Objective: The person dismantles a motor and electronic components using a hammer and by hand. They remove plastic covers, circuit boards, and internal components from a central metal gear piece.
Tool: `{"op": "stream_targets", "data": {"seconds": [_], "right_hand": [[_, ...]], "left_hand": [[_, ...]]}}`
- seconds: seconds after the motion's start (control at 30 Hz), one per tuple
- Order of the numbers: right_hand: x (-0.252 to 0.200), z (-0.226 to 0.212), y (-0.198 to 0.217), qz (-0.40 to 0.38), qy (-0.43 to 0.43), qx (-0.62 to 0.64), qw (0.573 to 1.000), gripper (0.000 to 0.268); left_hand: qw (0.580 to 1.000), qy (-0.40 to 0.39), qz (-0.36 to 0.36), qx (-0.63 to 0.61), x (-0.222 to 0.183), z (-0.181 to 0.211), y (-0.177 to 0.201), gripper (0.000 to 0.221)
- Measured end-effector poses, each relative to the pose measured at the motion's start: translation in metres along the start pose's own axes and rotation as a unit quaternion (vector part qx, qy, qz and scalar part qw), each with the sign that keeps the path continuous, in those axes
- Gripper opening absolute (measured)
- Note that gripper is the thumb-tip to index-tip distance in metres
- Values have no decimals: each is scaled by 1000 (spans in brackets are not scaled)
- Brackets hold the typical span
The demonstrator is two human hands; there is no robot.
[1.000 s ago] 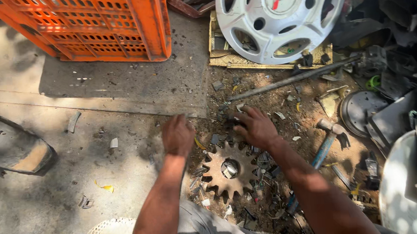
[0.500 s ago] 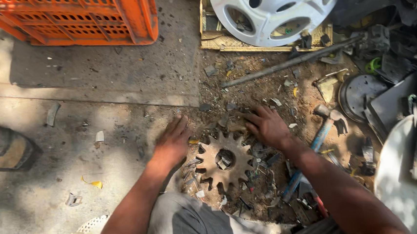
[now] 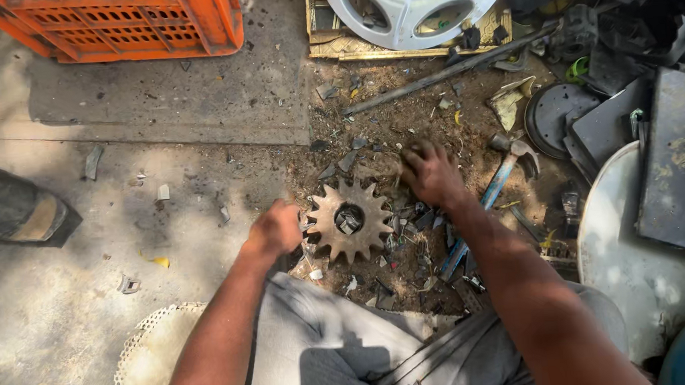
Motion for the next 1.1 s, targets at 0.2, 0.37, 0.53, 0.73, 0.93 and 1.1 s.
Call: {"op": "stream_targets", "data": {"seconds": [0.2,0.37,0.53,0.73,0.93,1.1], "right_hand": [[-91,-36,-17,-35,36,80,996,52],[-107,-54,-9,-85,22,34,996,36],[-104,-71,9,85,0,194,977,59],[-121,-46,0,44,35,183,981,75],[-148,-63,-17,-150,77,19,986,90],[-123,80,23,52,-137,318,937,45]], "left_hand": [[989,139,13,-49,1,-9,-25,30],[964,221,117,-94,-24,-6,-8,36],[929,273,208,-137,-38,-6,21,43],[893,305,240,-229,-51,-12,6,50],[838,294,282,-364,-58,-9,-65,58],[744,333,388,-430,-92,23,-84,64]]}}
Point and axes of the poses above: each hand's wrist, its own x-axis towards the middle knuckle, its own y-axis out of the back of the hand, z = x × y, the point moved 10 cm from there along x, towards the middle knuckle, and after that the axes turned 15 degrees about -x, right-handed, at the moved point
